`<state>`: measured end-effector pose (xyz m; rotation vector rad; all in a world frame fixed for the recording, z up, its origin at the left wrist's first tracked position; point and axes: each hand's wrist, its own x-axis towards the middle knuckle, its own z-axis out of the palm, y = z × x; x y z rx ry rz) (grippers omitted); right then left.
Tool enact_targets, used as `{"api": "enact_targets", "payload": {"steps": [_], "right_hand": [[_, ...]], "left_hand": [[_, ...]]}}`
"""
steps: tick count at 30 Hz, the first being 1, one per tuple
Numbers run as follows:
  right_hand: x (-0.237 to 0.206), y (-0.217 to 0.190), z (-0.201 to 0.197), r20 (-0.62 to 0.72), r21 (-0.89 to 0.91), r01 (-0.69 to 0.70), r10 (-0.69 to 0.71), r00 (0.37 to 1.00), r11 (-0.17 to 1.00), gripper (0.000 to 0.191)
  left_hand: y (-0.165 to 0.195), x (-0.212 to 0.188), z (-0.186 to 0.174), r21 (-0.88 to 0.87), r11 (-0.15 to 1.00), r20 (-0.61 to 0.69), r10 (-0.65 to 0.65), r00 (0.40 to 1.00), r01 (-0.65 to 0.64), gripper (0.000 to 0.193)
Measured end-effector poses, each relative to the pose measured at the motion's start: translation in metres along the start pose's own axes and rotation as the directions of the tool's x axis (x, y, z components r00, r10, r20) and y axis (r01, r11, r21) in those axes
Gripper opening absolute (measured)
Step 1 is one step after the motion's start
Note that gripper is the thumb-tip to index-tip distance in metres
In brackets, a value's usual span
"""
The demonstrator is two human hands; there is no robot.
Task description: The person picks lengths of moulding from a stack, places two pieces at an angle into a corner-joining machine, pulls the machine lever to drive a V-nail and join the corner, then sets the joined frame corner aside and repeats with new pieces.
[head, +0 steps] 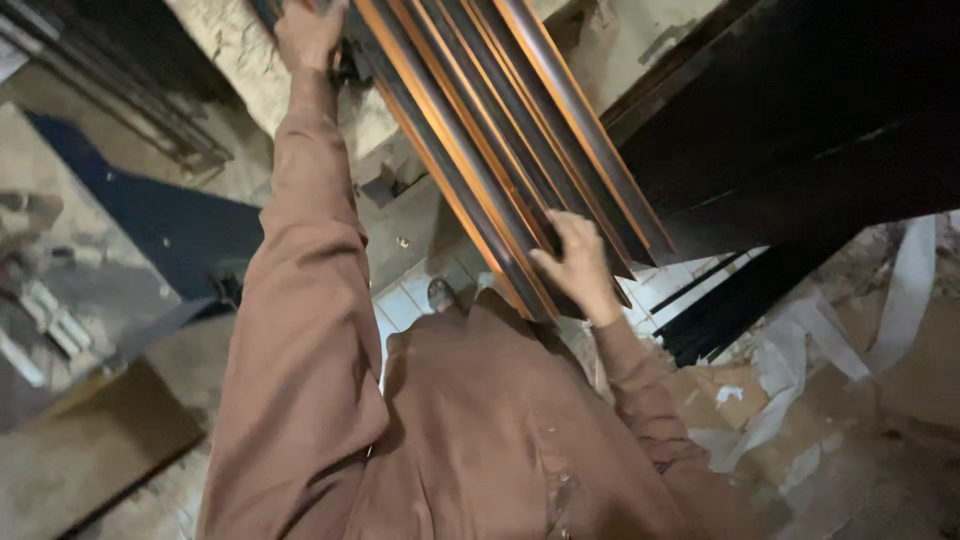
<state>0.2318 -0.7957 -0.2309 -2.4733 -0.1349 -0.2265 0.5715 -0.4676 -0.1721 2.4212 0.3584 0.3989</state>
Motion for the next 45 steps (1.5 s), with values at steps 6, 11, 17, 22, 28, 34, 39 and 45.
{"api": "enact_targets", "payload": {"steps": [6,11,17,22,28,34,39,45], "right_hand": [[0.036,-0.036,0.049,-0.040,-0.182,-0.148,0.143,0.989,0.972,0.063],[0.069,-0.053,0.058,-0.140,-0.431,-0.174,0.126,0.982,0.885,0.056],[0.101,-0.056,0.059,-0.048,-0.475,-0.255,0.264,0.963,0.842,0.042],[0.109,-0.013,0.035,0.131,-0.123,-0.398,0.413,0.901,0.909,0.046],[0.068,0.009,0.028,0.146,-0.110,-0.516,0.527,0.837,0.849,0.056],[-0.044,-0.007,0.008,0.051,0.081,-0.503,0.500,0.864,0.861,0.059],[-0.148,0.016,0.000,-0.030,0.307,-0.349,0.376,0.926,0.885,0.072],[-0.234,0.035,0.013,-0.120,0.442,-0.343,0.433,0.893,0.829,0.069]], "left_hand": [[0.000,0.014,-0.001,-0.160,0.979,0.151,-0.099,0.984,0.123,0.053],[-0.031,-0.003,-0.039,-0.848,0.173,0.522,0.116,0.845,0.501,0.037],[-0.088,-0.086,-0.062,-0.721,-0.179,0.652,0.154,0.743,0.670,0.027],[-0.134,-0.129,-0.079,-0.772,0.178,0.629,0.074,0.774,0.610,0.043],[-0.164,-0.192,-0.065,-0.844,0.407,0.409,0.065,0.910,0.350,0.040],[-0.186,-0.279,-0.080,-0.637,0.768,0.071,-0.026,0.997,0.066,0.051],[-0.190,-0.322,-0.130,-0.677,0.736,-0.023,-0.031,0.999,0.008,0.052],[-0.182,-0.379,-0.189,-0.721,0.693,-0.067,-0.080,0.995,0.007,0.048]]}}
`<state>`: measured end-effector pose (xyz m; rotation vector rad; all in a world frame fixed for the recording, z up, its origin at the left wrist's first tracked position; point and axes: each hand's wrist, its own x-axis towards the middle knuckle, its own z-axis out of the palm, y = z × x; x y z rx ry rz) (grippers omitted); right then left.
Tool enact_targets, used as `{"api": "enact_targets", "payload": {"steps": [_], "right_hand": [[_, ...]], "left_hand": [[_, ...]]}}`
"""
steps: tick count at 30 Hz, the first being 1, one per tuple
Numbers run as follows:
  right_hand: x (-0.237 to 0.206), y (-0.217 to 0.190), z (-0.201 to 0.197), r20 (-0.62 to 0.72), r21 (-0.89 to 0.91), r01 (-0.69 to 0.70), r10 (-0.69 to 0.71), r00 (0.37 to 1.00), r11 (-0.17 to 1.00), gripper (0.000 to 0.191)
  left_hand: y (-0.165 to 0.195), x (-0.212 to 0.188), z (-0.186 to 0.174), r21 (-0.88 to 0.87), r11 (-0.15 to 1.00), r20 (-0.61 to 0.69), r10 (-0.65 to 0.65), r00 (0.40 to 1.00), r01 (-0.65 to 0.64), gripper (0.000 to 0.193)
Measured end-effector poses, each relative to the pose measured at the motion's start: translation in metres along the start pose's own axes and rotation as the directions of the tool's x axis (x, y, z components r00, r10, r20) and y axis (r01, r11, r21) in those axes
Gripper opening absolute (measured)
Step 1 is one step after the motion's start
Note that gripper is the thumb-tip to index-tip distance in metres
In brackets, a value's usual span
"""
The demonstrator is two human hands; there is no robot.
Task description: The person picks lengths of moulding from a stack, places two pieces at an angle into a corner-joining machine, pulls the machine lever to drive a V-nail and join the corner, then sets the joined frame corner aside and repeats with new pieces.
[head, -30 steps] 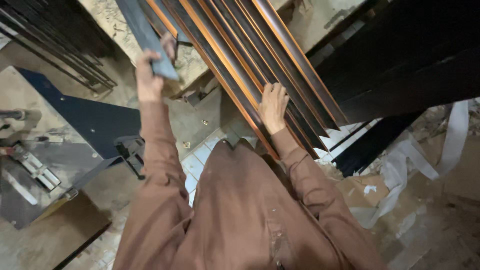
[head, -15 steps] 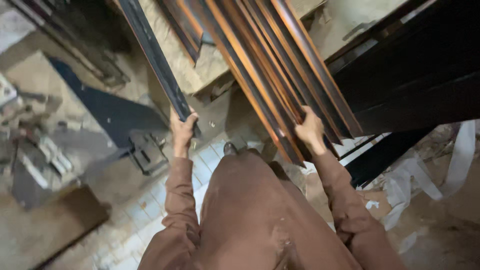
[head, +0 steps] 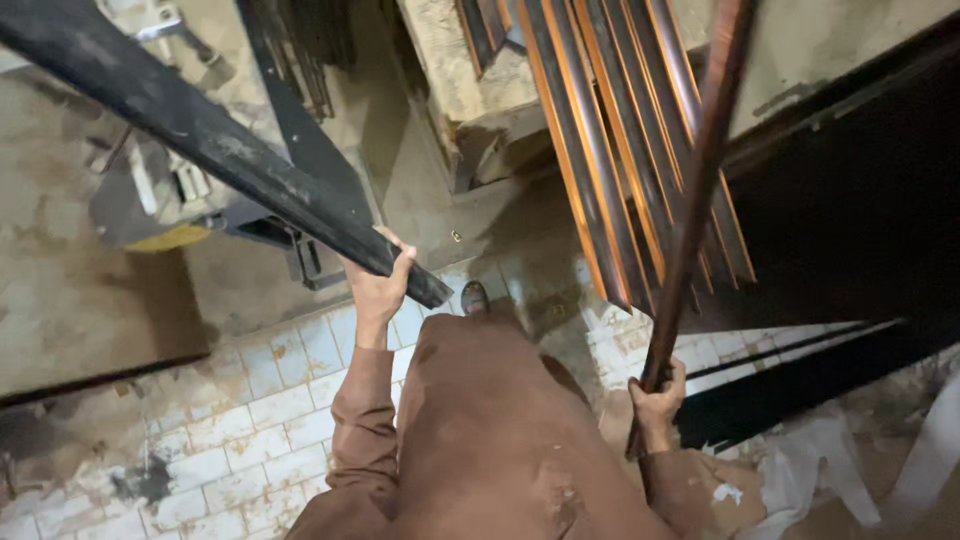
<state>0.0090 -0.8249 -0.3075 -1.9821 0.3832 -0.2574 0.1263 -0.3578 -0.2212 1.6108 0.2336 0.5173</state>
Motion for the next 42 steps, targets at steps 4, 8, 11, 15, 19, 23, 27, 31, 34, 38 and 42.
{"api": "enact_targets", "payload": {"steps": [4,8,11,15,19,23,27,31,34,38,42], "right_hand": [[0.008,-0.018,0.016,0.050,0.165,0.142,-0.153,0.987,0.976,0.071],[0.055,-0.061,0.045,0.052,0.081,0.385,-0.390,0.919,0.919,0.077],[0.071,-0.074,0.067,0.027,0.051,0.390,-0.391,0.920,0.920,0.086],[0.064,-0.079,0.089,0.091,0.132,0.476,-0.489,0.868,0.869,0.079],[0.087,-0.125,0.107,0.099,0.236,0.556,-0.589,0.802,0.797,0.091],[0.124,-0.200,0.150,0.053,0.283,0.685,-0.724,0.687,0.671,0.109],[0.094,-0.237,0.236,0.014,-0.033,0.823,-0.823,0.568,0.568,0.112],[0.044,-0.243,0.323,0.117,0.084,0.778,-0.782,0.612,0.622,0.108],[0.023,-0.247,0.371,0.228,-0.018,0.804,-0.780,0.583,0.595,0.103],[0.009,-0.257,0.422,0.538,-0.034,0.737,-0.609,0.583,0.675,0.105],[0.001,-0.270,0.469,0.698,-0.029,0.815,-0.572,0.431,0.579,0.097]], "left_hand": [[0.022,-0.048,-0.028,0.108,0.992,-0.162,0.076,0.984,-0.059,0.070],[0.031,-0.085,-0.064,-0.051,0.997,-0.234,0.045,0.971,-0.059,0.069],[0.026,-0.100,-0.095,-0.106,0.992,-0.274,0.044,0.961,-0.075,0.065],[0.011,-0.116,-0.137,0.111,0.978,-0.312,0.203,0.928,-0.177,0.067],[0.000,-0.128,-0.189,0.109,0.993,-0.391,0.008,0.921,0.038,0.069],[-0.010,-0.117,-0.254,0.429,0.898,-0.415,0.099,0.904,0.099,0.066],[-0.021,-0.106,-0.322,0.672,0.734,-0.322,0.168,0.932,0.100,0.071],[-0.036,-0.093,-0.398,0.804,0.566,-0.286,0.099,0.953,0.182,0.082],[-0.044,-0.075,-0.457,0.843,0.451,-0.287,-0.085,0.954,0.294,0.079],[-0.051,-0.041,-0.505,0.907,0.351,-0.224,-0.070,0.972,0.234,0.087],[-0.057,0.003,-0.531,0.919,0.303,-0.197,-0.199,0.960,0.252,0.086]]}}
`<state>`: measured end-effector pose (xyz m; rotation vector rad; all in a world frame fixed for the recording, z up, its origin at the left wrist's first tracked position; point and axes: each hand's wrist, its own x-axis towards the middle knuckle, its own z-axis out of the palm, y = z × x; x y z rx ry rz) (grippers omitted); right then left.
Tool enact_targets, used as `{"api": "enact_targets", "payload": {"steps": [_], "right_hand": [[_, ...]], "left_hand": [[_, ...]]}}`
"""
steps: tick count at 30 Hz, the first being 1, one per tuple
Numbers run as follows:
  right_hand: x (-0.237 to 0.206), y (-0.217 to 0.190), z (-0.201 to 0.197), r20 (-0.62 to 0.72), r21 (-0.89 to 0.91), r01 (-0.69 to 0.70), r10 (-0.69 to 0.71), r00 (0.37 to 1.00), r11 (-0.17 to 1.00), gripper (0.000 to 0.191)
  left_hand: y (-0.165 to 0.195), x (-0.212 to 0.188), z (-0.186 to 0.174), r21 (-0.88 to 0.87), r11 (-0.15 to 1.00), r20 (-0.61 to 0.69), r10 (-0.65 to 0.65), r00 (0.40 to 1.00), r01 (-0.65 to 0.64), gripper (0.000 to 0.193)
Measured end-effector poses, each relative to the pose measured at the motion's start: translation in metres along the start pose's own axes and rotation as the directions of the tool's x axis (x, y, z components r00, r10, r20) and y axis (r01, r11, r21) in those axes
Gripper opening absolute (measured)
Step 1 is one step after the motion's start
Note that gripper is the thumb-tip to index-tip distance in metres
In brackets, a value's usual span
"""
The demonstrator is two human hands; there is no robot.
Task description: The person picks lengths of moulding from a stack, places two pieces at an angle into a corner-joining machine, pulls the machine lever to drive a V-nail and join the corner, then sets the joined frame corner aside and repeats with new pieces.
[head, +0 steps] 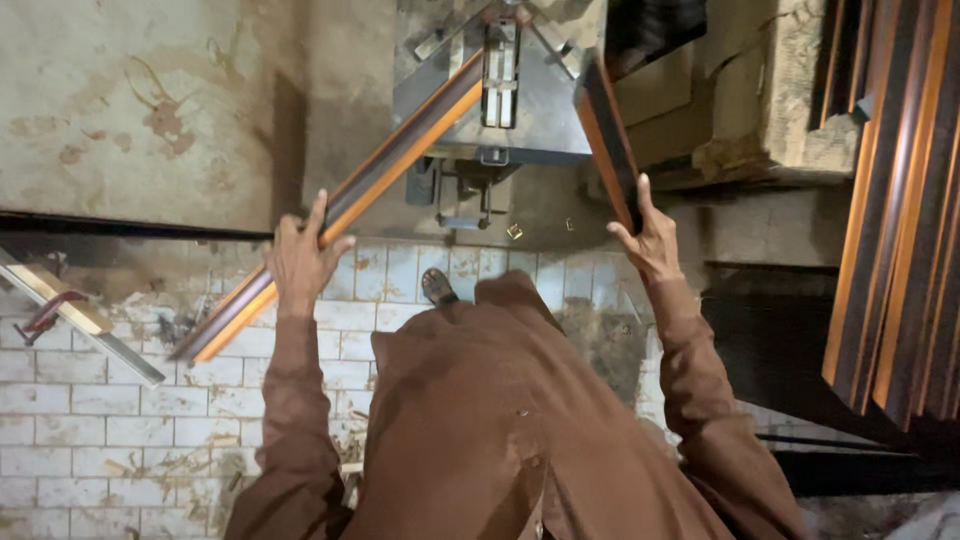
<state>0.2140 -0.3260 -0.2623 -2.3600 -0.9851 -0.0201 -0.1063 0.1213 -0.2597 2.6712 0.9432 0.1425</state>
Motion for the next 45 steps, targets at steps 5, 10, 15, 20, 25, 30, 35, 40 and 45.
{"api": "enact_targets", "payload": {"steps": [5,10,15,20,25,30,35,40,45], "right_hand": [[0.037,-0.008,0.017,0.209,-0.092,-0.114,0.131,0.969,0.989,0.079],[0.074,-0.006,0.017,0.282,-0.140,-0.148,0.183,0.942,0.979,0.075],[0.110,-0.005,0.025,0.295,-0.120,-0.136,0.166,0.941,0.983,0.074],[0.143,-0.004,0.038,0.246,-0.058,-0.007,0.021,0.969,0.998,0.073],[0.173,-0.001,0.053,0.292,-0.230,-0.039,0.107,0.951,0.973,0.074],[0.181,-0.005,0.057,0.252,-0.250,-0.019,0.084,0.964,0.968,0.073],[0.182,-0.022,0.056,0.222,-0.342,-0.021,0.102,0.970,0.939,0.066],[0.198,-0.044,0.064,0.235,-0.406,-0.134,0.245,0.941,0.904,0.058],[0.223,-0.053,0.082,-0.019,-0.501,0.125,-0.156,0.988,0.856,0.054]], "left_hand": [[-0.002,0.049,-0.007,-0.014,0.998,0.047,0.060,0.997,-0.059,0.079],[0.015,0.095,-0.005,-0.012,0.993,0.033,0.115,0.993,-0.114,0.072],[0.037,0.127,0.000,-0.029,0.997,0.087,0.079,0.993,-0.076,0.071],[0.041,0.133,0.008,-0.005,0.998,0.109,0.055,0.993,-0.055,0.070],[0.040,0.132,0.012,0.034,0.995,0.032,0.095,0.995,-0.096,0.071],[0.064,0.149,0.010,-0.009,0.990,0.077,0.141,0.987,-0.141,0.072],[0.102,0.178,0.004,-0.034,0.978,0.054,0.209,0.976,-0.208,0.073],[0.111,0.188,0.000,-0.118,0.960,0.048,0.262,0.964,-0.256,0.074],[0.102,0.187,0.004,-0.119,0.971,0.118,0.221,0.968,-0.207,0.075]]}}
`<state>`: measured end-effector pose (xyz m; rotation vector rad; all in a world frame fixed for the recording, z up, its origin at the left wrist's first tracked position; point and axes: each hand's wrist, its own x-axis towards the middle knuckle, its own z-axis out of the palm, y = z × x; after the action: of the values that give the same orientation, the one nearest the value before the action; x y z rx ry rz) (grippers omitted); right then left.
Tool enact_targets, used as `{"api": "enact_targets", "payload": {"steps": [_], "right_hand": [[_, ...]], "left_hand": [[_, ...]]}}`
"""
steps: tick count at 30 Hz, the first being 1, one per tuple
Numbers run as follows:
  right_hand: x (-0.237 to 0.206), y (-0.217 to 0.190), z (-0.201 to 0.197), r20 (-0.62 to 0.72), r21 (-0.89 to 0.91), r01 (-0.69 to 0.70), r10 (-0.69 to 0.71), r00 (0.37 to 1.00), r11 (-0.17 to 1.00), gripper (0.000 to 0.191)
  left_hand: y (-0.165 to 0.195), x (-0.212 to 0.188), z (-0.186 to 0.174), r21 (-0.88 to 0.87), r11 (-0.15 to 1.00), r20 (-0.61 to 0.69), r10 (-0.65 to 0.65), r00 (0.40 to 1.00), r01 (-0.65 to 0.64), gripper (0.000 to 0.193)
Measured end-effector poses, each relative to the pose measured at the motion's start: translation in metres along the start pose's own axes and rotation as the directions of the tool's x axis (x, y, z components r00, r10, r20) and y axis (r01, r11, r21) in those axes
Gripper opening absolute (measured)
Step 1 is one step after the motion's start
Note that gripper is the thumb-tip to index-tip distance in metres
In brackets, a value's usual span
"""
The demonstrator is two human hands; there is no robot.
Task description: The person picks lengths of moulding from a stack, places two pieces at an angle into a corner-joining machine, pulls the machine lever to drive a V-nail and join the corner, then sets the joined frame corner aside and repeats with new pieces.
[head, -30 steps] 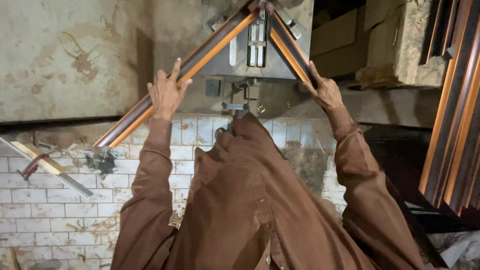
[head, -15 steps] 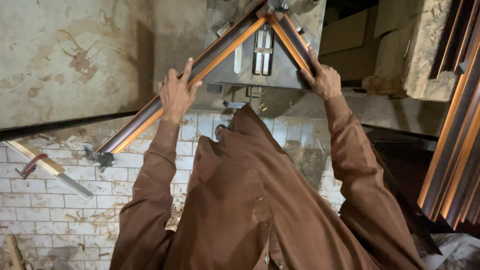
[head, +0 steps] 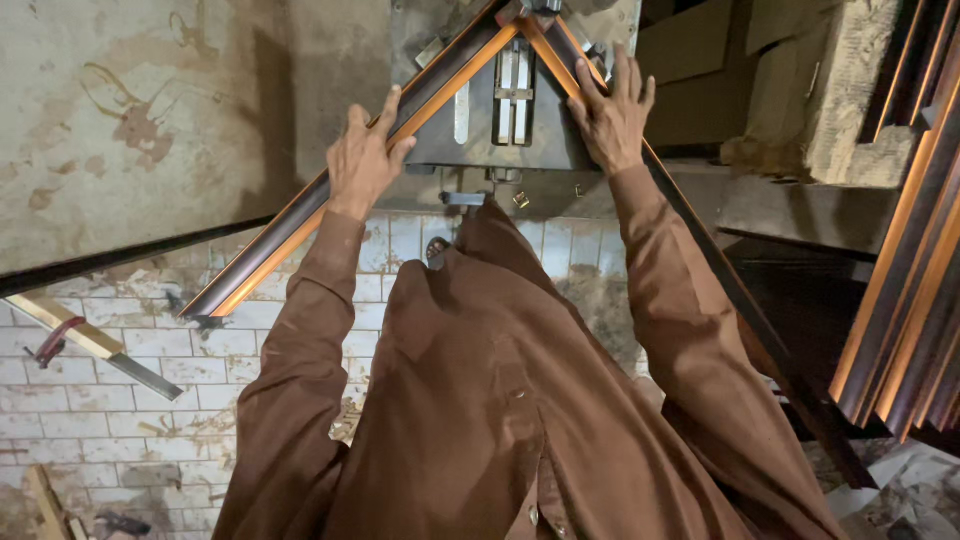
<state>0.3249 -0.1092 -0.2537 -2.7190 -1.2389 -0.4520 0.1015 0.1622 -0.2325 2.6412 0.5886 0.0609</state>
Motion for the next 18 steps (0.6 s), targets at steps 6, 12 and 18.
{"api": "enact_targets", "payload": {"steps": [6,12,18], "right_hand": [[0.012,-0.009,0.008,0.036,0.145,-0.047,0.042,0.998,0.988,0.060],[0.022,-0.014,0.010,0.036,0.149,-0.089,0.085,0.996,0.985,0.069],[0.031,-0.018,0.011,-0.050,0.203,-0.095,0.107,0.993,0.975,0.069]], "left_hand": [[-0.003,0.002,0.003,0.008,1.000,0.030,-0.014,0.999,0.014,0.074],[0.000,0.007,0.004,0.019,1.000,0.031,-0.016,0.999,0.016,0.073],[0.031,0.041,0.008,0.184,0.956,-0.220,0.266,0.938,-0.228,0.067]]}}
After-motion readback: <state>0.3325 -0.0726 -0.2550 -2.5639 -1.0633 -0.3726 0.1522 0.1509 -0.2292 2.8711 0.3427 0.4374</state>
